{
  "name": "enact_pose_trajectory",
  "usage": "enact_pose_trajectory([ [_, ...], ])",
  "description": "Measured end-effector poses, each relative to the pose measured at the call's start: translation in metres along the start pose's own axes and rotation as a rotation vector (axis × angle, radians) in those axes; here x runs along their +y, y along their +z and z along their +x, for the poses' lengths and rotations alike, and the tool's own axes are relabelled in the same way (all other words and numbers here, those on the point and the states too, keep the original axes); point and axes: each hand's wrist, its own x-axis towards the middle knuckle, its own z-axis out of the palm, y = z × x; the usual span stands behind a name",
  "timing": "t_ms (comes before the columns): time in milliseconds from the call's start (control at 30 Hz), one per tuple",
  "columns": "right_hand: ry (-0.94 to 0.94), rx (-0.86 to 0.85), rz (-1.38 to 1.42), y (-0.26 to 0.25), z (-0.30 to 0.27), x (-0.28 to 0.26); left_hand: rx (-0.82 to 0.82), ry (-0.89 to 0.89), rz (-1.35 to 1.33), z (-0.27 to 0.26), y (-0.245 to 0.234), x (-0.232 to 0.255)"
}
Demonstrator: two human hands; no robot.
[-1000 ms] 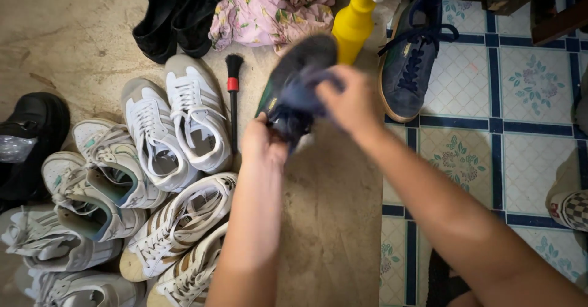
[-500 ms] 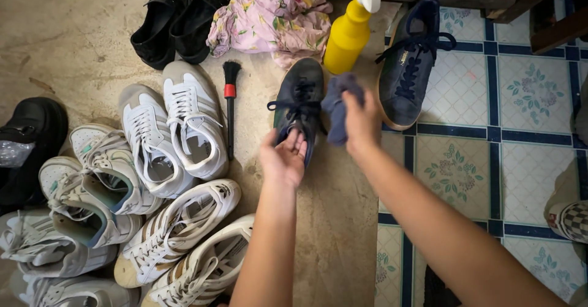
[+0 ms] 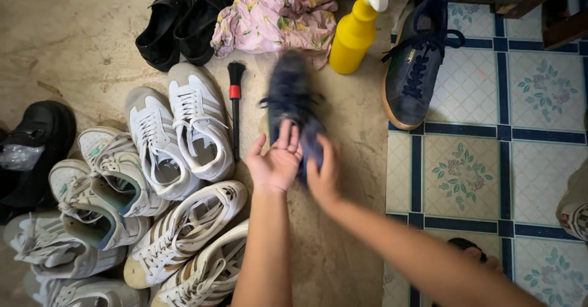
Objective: Cleaning and organizing multiple pairs of shoes on the floor and within a rack using a brush and cloth.
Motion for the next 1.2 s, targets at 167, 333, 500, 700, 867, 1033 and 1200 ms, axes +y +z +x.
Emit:
enact_pose_trajectory([
  [167, -0.151, -0.116, 0.079, 0.004, 0.141, 0.004, 0.055, 0.097, -0.341, 0.015, -0.044, 0.036],
  [333, -0.140, -0.601, 0.230, 0.031, 0.144, -0.018, 0.057, 0.152, -0.293, 0.017, -0.073, 0.056],
  [500, -0.275, -0.374, -0.011, 0.005, 0.047, -0.065, 0.090, 0.265, -0.144, 0.004, -0.061, 0.051],
  [700, -0.388, -0.608, -0.091, -0.052, -0.023, -0.014, -0.203, 0.188, -0.240, 0.023, -0.084, 0.056],
  [867, -0.050, -0.335, 0.059, -0.031, -0.014, -0.017, 0.124, 0.239, 0.214, -0.007, -0.015, 0.021],
  [1033, 0.160, -0.036, 0.209, -0.016, 0.031, -0.059, 0.296, 0.411, 0.732, 0.015, -0.016, -0.011],
  [1200, -0.240, -0.052, -0.050, -0.030, 0.020, -0.093, -0.063, 0.293, 0.282, 0.039, -0.039, -0.020],
])
